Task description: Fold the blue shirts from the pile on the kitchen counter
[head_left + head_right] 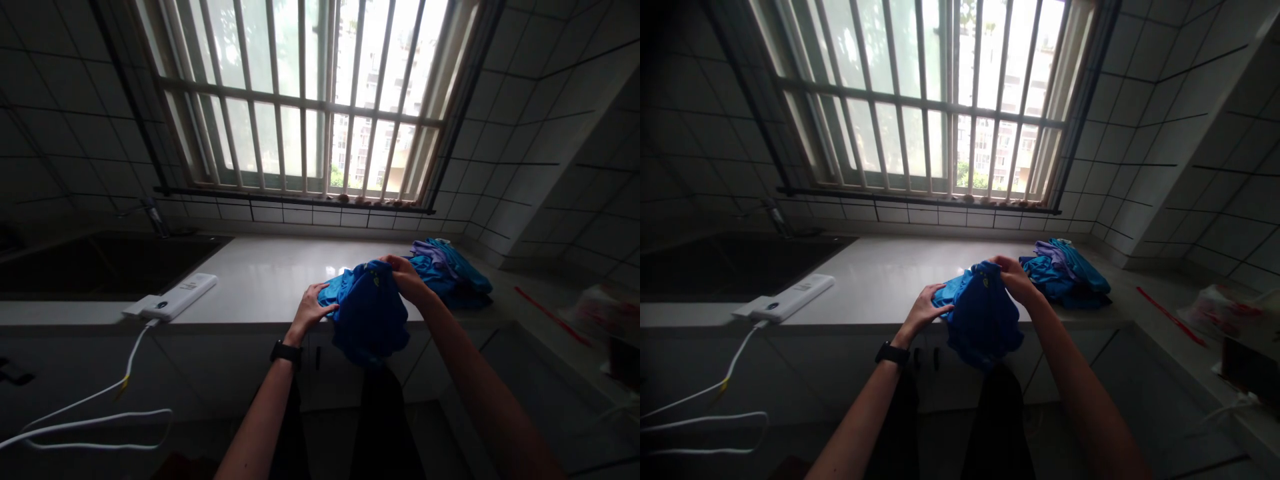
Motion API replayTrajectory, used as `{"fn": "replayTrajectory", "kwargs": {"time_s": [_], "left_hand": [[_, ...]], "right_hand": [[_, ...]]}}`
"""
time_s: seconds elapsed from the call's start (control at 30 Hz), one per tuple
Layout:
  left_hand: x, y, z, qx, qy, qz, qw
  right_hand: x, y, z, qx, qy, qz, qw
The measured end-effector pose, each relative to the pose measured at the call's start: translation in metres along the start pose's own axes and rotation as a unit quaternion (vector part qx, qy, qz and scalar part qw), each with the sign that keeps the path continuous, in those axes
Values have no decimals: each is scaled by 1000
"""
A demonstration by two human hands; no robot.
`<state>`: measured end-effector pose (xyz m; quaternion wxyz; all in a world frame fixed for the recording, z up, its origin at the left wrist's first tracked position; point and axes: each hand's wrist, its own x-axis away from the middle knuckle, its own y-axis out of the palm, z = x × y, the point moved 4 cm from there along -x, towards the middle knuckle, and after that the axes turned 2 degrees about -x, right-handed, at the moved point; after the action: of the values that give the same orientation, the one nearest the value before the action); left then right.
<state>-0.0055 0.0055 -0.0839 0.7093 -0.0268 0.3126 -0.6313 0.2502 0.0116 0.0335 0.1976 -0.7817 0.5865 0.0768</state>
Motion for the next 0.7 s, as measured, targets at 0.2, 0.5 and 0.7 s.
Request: {"fn": "replayTrajectory", "kwargs": {"time_s": [0.2, 0.5, 0.7], "left_hand": [[0, 10, 0, -58, -8, -26, 998], [-1, 17, 0, -92, 19, -26, 995], [1, 18, 6, -129, 40, -56, 989]], "right_hand": [[-18, -25, -15, 258, -17, 122, 958], [-7, -9, 22, 469, 93, 128, 869], [10, 39, 38, 493, 162, -56, 853]]}}
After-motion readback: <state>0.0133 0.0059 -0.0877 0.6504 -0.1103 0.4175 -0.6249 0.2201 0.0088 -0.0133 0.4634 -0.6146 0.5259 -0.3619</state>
